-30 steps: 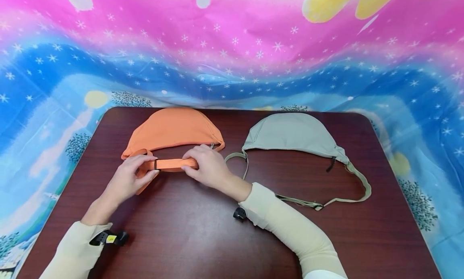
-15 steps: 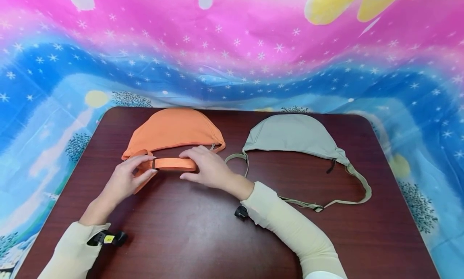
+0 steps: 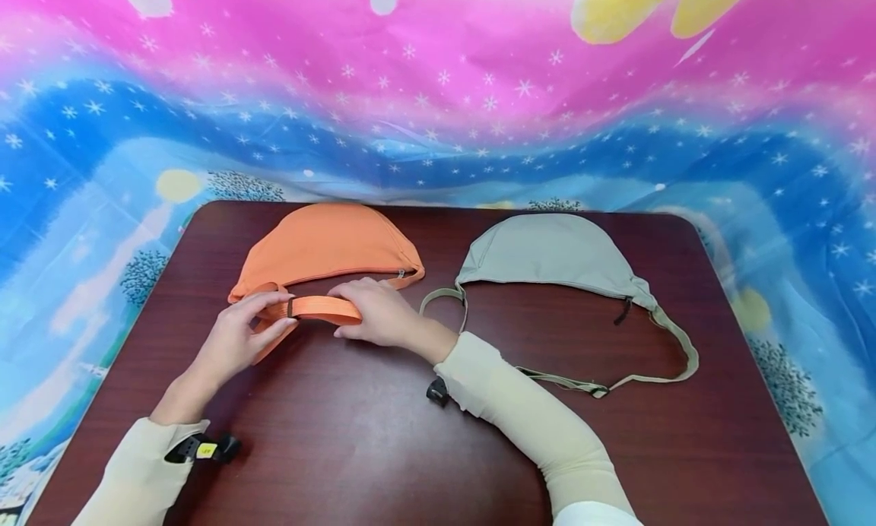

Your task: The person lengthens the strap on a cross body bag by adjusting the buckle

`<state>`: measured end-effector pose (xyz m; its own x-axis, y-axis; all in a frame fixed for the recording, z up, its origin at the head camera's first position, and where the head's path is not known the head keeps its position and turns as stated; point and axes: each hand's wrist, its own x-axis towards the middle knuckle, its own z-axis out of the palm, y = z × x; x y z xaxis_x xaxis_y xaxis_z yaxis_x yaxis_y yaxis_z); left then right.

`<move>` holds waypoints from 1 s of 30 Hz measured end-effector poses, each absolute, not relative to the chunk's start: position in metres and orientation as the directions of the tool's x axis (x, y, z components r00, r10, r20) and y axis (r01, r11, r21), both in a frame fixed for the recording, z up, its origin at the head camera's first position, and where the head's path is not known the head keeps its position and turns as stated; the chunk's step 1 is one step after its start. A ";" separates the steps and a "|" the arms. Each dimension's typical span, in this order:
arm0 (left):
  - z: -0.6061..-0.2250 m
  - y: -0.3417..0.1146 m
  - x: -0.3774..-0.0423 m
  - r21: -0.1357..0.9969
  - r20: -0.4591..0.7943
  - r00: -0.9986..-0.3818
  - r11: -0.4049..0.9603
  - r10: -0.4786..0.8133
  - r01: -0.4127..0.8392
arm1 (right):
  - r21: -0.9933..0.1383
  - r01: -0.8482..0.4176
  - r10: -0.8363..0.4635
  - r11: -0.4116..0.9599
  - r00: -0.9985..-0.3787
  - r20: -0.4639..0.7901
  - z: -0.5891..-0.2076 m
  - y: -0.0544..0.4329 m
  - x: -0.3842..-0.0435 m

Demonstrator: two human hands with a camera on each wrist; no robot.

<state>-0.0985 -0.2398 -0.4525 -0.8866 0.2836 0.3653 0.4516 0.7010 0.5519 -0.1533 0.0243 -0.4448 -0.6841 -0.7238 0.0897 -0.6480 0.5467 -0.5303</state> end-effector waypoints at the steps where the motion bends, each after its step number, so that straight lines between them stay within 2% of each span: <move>1: -0.453 -0.240 -0.098 0.552 0.367 -0.885 0.699 0.284 0.454 | -0.521 -0.649 -0.722 0.554 -0.687 0.089 -0.445 0.022 -0.153; 7: -0.453 -0.240 -0.098 0.560 0.373 -0.884 0.692 0.280 0.456 | -0.477 -0.656 -0.708 0.585 -0.700 0.094 -0.446 0.016 -0.153; 14: -0.455 -0.241 -0.098 0.565 0.367 -0.890 0.695 0.271 0.444 | -0.559 -0.637 -0.713 0.530 -0.692 0.113 -0.449 0.025 -0.155; 22: -0.453 -0.240 -0.098 0.555 0.361 -0.892 0.707 0.271 0.439 | -0.613 -0.609 -0.738 0.504 -0.672 0.062 -0.449 0.034 -0.155; 30: -0.448 -0.240 -0.096 0.552 0.361 -0.897 0.717 0.255 0.426 | -0.625 -0.628 -0.704 0.464 -0.689 0.170 -0.449 0.041 -0.158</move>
<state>-0.0961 -0.2400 -0.4482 -0.8971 0.2552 0.3607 0.4259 0.7165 0.5524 -0.1580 0.0410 -0.4492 -0.6894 -0.7042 0.1698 -0.6279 0.4639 -0.6249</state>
